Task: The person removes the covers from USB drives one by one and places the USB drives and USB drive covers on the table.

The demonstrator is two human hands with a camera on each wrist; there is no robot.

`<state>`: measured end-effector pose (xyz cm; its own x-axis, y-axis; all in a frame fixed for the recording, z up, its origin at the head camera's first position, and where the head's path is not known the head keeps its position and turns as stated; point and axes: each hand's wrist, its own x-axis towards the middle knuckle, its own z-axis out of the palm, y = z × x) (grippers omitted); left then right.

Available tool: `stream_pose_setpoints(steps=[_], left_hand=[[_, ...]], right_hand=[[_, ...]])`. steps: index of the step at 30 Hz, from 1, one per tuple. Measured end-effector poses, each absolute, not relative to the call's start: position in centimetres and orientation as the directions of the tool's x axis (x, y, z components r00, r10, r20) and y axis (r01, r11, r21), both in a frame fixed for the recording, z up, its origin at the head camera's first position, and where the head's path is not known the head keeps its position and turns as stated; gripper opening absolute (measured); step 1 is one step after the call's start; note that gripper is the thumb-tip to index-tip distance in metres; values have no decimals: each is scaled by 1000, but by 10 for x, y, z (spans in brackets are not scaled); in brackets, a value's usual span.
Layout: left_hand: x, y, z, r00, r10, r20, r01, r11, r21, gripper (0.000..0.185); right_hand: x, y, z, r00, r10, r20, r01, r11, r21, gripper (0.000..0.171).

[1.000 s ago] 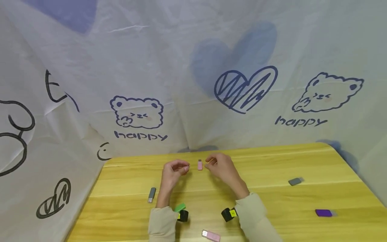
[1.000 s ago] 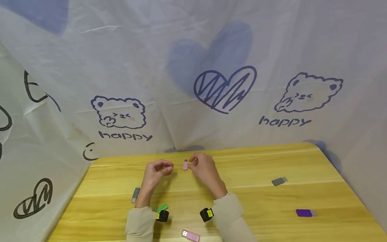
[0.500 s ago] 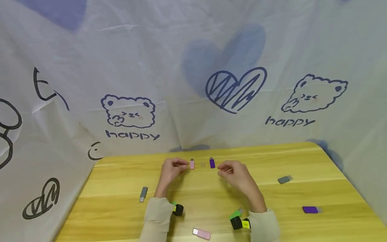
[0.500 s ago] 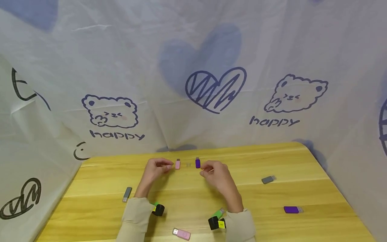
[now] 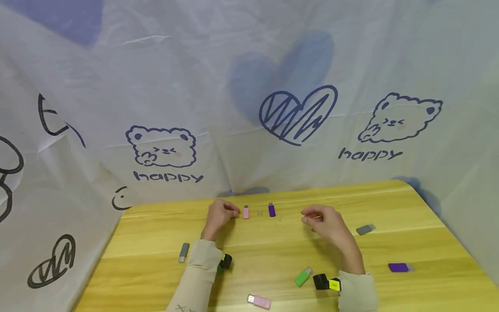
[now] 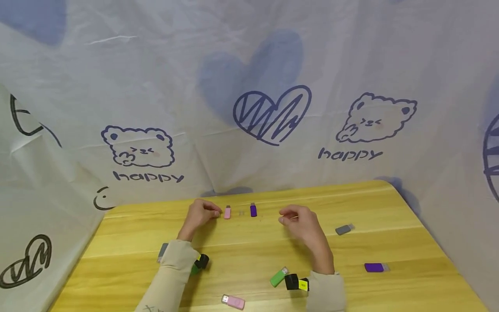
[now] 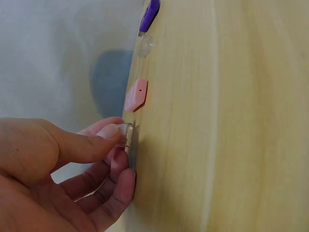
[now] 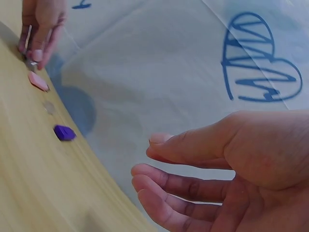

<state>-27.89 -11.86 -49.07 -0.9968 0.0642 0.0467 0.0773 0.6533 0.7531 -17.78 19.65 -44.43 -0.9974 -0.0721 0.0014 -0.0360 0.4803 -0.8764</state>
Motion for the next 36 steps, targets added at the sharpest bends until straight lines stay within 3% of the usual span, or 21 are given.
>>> stream_pose_setpoints(steps=[29,36], left_hand=[[-272,-122,-489,-996,33,83,85,649,756,10],[-253,-119,-478,-988,12,156,137,547,826,14]], right_hand=[[-176,205,-450,-999,-36,-20,-2,521,-854,21],[-179,205,-449,-999,-39,34,-51,564,-824,19]])
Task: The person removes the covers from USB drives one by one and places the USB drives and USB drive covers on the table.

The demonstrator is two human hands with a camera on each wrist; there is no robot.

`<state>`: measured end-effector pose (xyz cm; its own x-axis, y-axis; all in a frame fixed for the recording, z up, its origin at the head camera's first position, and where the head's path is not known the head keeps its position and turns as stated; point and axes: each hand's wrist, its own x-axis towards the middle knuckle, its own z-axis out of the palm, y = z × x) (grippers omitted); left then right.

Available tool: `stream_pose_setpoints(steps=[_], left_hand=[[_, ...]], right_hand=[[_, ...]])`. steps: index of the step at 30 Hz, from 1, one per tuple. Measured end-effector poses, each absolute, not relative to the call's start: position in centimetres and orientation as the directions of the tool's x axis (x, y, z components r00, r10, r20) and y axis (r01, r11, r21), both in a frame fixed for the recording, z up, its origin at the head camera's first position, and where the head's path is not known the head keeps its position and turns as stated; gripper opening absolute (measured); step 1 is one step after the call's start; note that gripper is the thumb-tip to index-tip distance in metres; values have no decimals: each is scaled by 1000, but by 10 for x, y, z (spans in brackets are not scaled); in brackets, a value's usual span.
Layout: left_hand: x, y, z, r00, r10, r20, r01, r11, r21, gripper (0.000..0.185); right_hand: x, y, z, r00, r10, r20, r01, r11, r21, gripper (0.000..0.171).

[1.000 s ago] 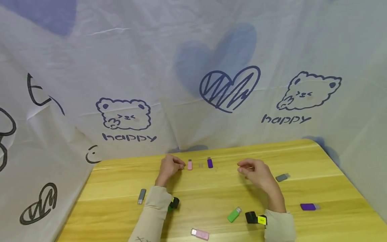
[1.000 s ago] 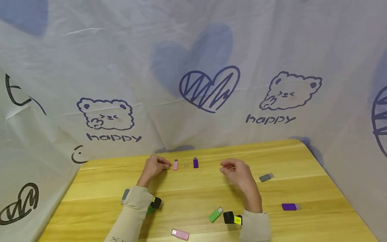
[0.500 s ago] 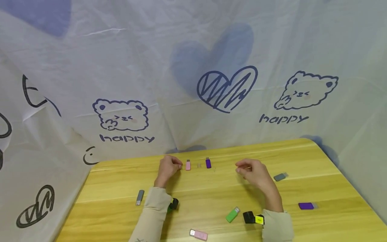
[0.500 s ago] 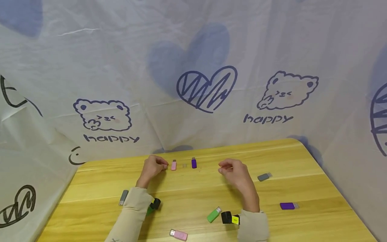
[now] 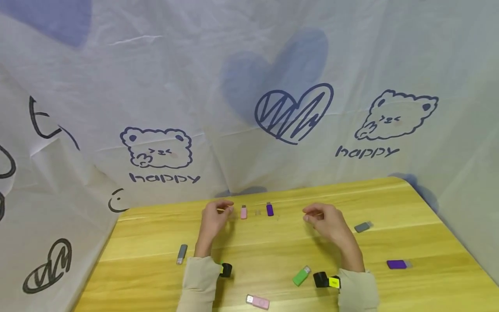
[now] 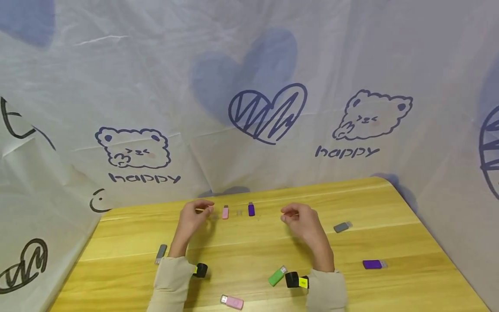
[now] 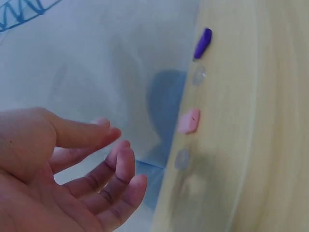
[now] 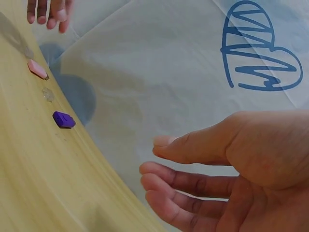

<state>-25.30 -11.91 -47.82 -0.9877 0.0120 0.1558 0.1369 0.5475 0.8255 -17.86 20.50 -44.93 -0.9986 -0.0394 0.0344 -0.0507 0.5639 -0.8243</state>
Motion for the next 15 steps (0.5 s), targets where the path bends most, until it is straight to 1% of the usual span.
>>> stream_pose_setpoints(steps=[4,9,11,15], left_hand=[[-243,-119,-475,-979,33,202,194,464,864,14],[-234,-113,-473,-972,98,213,234,355,905,18],[-232,-110,-473,-971,128,203,234,321,918,18],[-229,-104,-471,-965,188,183,231,283,931,19]], right_hand=[[-182,203,-449,-996,-51,71,-87,571,-817,18],[-186,198,-449,-993,-76,86,-114,576,-810,17],[-187,194,-448,-990,-103,93,-135,579,-804,16],[-188,188,-446,-973,-204,105,-208,588,-782,14]])
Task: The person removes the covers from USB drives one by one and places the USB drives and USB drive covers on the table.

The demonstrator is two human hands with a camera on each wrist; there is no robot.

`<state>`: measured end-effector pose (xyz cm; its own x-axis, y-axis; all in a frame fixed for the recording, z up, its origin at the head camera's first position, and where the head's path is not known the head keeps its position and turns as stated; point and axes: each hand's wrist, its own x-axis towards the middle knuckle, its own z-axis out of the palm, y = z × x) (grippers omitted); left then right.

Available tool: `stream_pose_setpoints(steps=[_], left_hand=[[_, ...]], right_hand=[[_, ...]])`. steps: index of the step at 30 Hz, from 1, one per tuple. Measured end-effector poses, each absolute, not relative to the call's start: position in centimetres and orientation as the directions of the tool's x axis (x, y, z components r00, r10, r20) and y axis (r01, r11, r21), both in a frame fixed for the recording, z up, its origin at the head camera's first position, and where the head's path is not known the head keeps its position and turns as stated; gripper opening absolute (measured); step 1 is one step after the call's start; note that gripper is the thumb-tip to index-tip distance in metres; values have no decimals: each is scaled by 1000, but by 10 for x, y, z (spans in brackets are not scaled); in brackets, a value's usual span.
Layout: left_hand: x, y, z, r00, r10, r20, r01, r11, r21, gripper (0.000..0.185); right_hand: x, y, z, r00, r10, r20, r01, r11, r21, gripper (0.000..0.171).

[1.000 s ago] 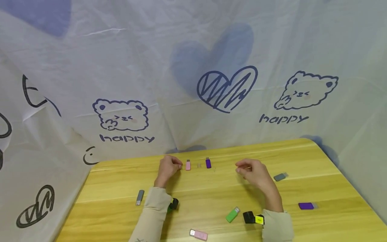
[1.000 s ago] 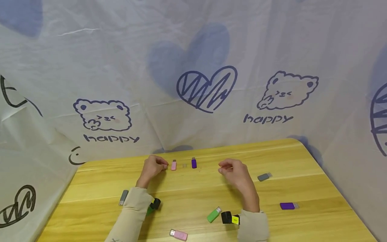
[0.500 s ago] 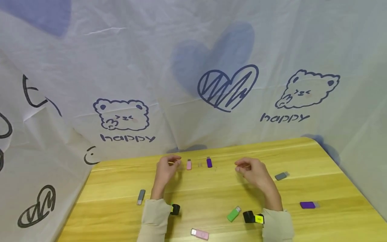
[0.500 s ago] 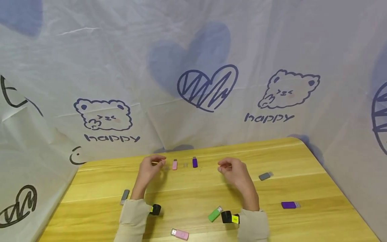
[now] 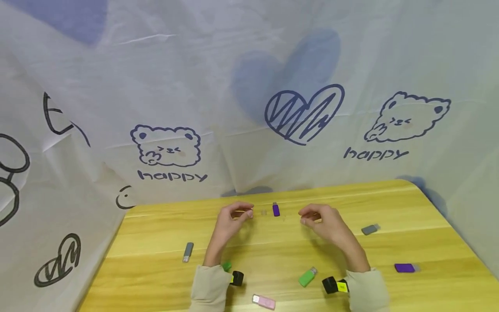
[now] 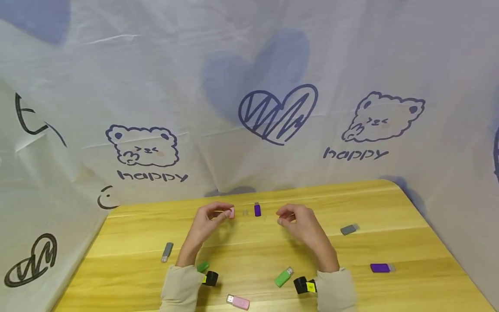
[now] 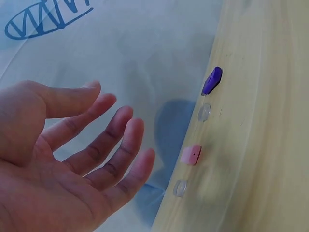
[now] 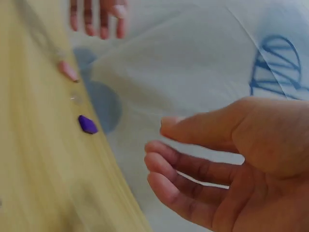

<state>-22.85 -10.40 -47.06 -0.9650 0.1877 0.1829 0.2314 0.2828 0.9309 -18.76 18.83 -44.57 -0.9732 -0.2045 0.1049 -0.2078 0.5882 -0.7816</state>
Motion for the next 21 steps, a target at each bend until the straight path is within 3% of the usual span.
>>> stream_pose_setpoints(steps=[8,16,21], left_hand=[[-226,-97,-472,-961,218,171,227,267,936,19],[-227,-97,-473,-950,258,176,252,302,919,19],[-227,-96,-474,-940,291,179,267,297,917,21]], right_hand=[[-185,188,-443,-869,-475,141,-425,569,-704,15],[-173,182,-448,-739,-673,37,-546,565,-618,21],[-162,176,-451,-674,-735,-79,-545,567,-618,24]])
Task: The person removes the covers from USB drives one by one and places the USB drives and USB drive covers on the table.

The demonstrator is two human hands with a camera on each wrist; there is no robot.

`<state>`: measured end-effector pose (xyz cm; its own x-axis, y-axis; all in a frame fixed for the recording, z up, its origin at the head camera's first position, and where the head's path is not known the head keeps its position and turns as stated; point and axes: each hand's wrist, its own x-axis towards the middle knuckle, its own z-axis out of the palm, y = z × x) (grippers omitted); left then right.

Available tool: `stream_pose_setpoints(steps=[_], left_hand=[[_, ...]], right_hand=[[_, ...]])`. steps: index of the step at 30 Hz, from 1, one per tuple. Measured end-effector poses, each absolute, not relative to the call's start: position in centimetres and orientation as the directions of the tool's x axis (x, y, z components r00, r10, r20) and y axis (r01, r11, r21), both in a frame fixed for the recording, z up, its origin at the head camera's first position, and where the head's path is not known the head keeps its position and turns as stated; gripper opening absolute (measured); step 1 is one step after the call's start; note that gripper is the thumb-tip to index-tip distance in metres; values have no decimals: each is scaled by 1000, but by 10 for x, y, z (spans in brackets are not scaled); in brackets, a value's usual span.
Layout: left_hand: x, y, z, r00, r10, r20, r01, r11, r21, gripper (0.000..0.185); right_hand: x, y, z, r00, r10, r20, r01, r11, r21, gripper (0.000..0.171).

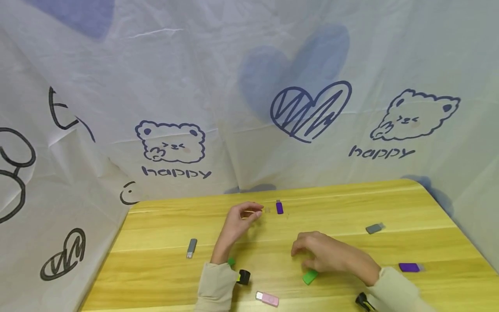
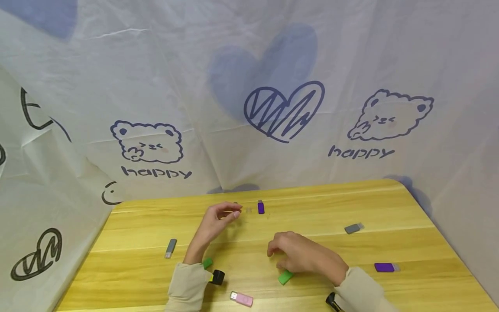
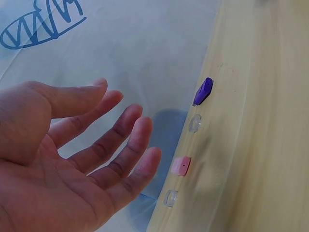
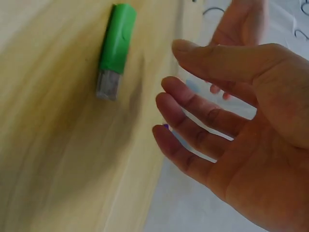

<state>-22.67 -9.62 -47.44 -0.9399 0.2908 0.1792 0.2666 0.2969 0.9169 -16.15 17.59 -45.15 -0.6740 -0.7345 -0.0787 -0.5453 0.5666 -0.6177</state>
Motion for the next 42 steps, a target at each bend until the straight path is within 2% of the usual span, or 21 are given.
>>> stream_pose_setpoints(steps=[5,10,20,26,31,35,42], left_hand=[[-225,-96,-474,-935,308,177,267,281,922,20],[-224,-96,-475,-932,309,188,275,264,925,19],[-220,-92,-472,-927,345,146,257,304,917,21],[-219,-90,-472,-920,364,144,263,301,917,20],[-218,-86,-469,-908,388,161,276,263,925,20],[-217,-83,-466,-902,398,170,268,205,941,21],[-218,-79,-467,-901,397,178,251,141,958,19]], right_hand=[[-152,174,-452,-646,-746,-163,-525,589,-614,22],[-144,173,-456,-627,-762,-162,-557,584,-590,16],[-140,171,-463,-639,-758,-129,-571,580,-581,36],[-140,171,-467,-654,-749,-106,-553,569,-609,36],[-146,173,-461,-700,-714,-20,-554,560,-616,24],[-156,175,-451,-753,-652,90,-564,571,-596,22],[-173,171,-437,-873,-449,189,-441,563,-699,19]])
